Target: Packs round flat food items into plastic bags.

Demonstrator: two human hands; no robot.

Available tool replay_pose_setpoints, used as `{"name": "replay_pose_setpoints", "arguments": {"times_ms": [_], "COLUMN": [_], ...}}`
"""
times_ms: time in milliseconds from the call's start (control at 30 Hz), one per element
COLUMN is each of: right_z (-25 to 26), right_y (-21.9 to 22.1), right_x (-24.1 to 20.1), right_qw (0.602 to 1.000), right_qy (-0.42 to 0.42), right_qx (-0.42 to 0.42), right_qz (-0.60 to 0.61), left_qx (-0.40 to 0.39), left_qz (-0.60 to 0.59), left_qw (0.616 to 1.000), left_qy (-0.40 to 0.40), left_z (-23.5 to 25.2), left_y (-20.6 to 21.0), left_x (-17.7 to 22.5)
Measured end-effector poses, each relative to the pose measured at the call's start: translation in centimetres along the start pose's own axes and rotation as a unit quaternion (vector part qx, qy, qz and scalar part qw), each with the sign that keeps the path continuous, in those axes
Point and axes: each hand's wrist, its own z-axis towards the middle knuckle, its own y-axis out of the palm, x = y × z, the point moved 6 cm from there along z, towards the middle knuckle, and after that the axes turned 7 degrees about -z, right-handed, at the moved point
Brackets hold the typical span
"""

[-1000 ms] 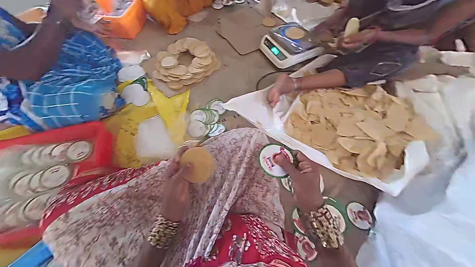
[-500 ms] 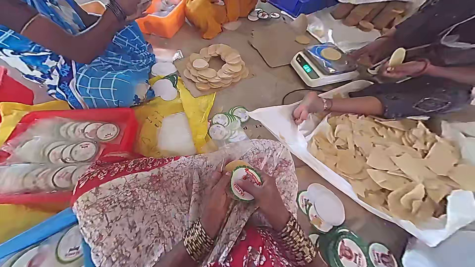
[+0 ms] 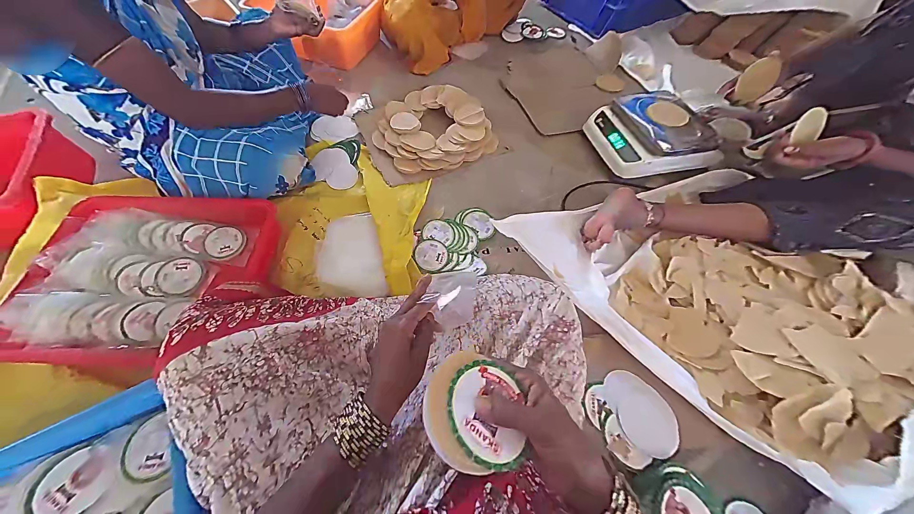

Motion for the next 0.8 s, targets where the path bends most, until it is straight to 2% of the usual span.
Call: {"name": "replay_pose_setpoints", "arguments": {"times_ms": [67,233,400,500,600,667,700,800], "right_z": [0.2,0.4,0.5,0.5,0.0,-0.1,0.0,0.8], "right_y": [1.0,0.1,-1.9,-2.8,-3.6,-3.6,-3.6,-3.8], "right_x": [0.4,0.2,0.5,0.4,-0.3,-0.7,-0.4,1.1], "right_qw": [1.0,0.994,0.981,0.966,0.935,0.902,0.89,0.862], "right_qy": [0.014,0.044,0.01,-0.044,-0.164,-0.247,-0.268,-0.273], "right_qx": [0.002,0.095,0.192,0.246,0.275,0.264,0.254,0.235], "right_qz": [0.019,-0.014,-0.037,-0.064,-0.155,-0.237,-0.268,-0.357], "left_qx": [-0.024,-0.066,-0.173,-0.211,-0.164,-0.118,-0.109,-0.143], "left_qz": [0.046,0.12,0.153,0.083,-0.123,-0.275,-0.315,-0.285], "left_qw": [0.998,0.988,0.969,0.972,0.979,0.951,0.937,0.943], "left_qy": [0.041,0.065,0.089,0.059,-0.007,-0.079,-0.107,-0.093], "left_z": [-0.2,-0.8,-1.8,-2.0,-2.0,-2.3,-2.6,-3.3], "left_y": [0.8,1.6,2.7,3.2,3.1,3.5,4.0,5.9], "left_x": [0.9,2.2,2.7,2.0,0.7,-0.1,-0.2,0.3]}}
